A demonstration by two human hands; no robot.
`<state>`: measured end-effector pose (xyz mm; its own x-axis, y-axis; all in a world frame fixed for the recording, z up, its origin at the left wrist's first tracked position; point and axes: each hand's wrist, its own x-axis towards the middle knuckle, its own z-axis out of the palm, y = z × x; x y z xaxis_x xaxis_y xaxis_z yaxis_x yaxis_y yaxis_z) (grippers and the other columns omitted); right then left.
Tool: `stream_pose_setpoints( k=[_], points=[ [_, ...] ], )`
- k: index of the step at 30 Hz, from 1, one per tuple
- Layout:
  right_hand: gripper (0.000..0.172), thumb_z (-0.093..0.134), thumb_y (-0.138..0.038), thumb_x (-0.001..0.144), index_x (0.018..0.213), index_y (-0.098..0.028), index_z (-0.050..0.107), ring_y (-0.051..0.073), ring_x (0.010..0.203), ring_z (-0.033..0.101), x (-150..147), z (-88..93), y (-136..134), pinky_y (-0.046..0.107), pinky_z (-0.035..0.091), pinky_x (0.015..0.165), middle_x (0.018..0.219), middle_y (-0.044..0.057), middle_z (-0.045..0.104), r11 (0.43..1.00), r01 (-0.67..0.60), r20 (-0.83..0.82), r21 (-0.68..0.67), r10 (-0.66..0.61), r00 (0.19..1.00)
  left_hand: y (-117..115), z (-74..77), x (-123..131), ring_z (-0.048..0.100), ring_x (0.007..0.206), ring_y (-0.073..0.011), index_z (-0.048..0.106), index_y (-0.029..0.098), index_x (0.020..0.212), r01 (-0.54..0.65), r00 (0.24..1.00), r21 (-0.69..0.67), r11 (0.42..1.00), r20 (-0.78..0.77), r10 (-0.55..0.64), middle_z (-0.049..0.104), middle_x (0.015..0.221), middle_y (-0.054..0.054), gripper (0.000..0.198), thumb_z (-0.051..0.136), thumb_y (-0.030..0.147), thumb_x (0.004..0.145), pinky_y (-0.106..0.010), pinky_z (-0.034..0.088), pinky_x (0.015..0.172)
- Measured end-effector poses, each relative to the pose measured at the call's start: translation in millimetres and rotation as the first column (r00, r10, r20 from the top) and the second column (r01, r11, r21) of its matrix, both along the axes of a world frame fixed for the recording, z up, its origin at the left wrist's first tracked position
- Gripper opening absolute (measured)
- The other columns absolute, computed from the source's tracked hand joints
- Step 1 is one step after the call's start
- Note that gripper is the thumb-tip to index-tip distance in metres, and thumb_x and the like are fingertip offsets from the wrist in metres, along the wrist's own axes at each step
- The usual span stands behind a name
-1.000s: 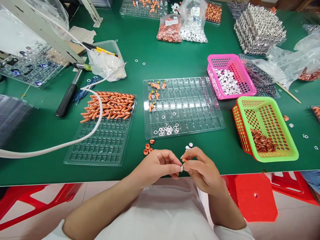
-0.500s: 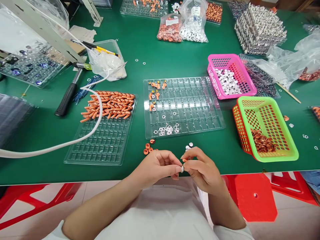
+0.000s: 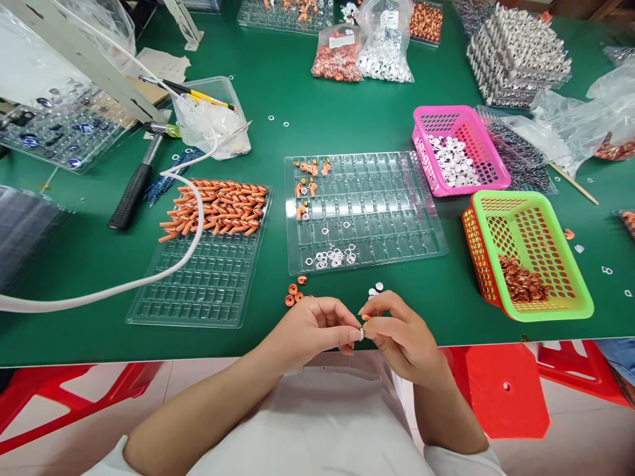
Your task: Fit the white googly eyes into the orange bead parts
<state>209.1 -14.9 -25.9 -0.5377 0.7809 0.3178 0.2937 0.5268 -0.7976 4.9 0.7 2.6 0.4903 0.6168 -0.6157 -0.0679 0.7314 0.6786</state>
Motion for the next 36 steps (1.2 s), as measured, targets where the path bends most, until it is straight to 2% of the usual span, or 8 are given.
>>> stream_pose_setpoints(
  k=[6,16,23,36],
  points=[
    [0.016,0.047,-0.010,0.093,0.096,-0.023,0.057,0.016,0.085,0.056,0.4,0.7,-0.2,0.032,0.050,0.073,0.100,0.006,0.057,1.000,0.005,0.029,0.005,-0.005,1.000,-1.4,-0.2,0.5,0.065,0.061,-0.0135,0.069,0.013,0.073,-0.003,0.999,0.012,1.000,-0.040,0.003,0.067,0.064,-0.001,0.018,0.079,0.027,0.069,-0.027,0.055,0.064],
    [0.018,0.046,-0.008,0.092,0.096,-0.023,0.056,0.017,0.087,0.054,0.5,0.0,0.6,0.033,0.048,0.074,0.101,0.007,0.056,0.999,0.002,0.065,0.035,-0.005,0.998,-5.7,-0.2,1.7,0.064,0.063,-0.0121,0.070,0.014,0.077,0.006,0.993,0.117,0.993,-0.117,0.007,0.068,0.066,-0.001,0.007,0.072,0.021,0.074,-0.023,0.052,0.063],
    [0.020,0.047,-0.006,0.090,0.096,-0.023,0.056,0.017,0.087,0.054,-0.2,-0.5,0.0,0.033,0.047,0.074,0.102,0.007,0.056,0.999,0.014,0.087,0.033,-0.017,0.996,-7.3,-2.6,3.5,0.061,0.063,-0.0117,0.071,0.014,0.077,0.028,0.983,0.196,0.980,-0.186,0.010,0.068,0.068,-0.002,0.007,0.069,0.021,0.076,-0.022,0.049,0.061],
    [0.018,0.046,-0.006,0.091,0.094,-0.022,0.055,0.017,0.086,0.053,-1.6,-4.6,0.7,0.033,0.047,0.073,0.101,0.007,0.055,1.000,0.016,0.078,0.027,-0.018,0.997,-8.3,-4.5,5.7,0.060,0.059,-0.0106,0.069,0.015,0.074,0.054,0.961,0.236,0.970,-0.275,0.014,0.066,0.062,0.000,0.007,0.065,0.020,0.076,-0.019,0.047,0.056]
  ],
)
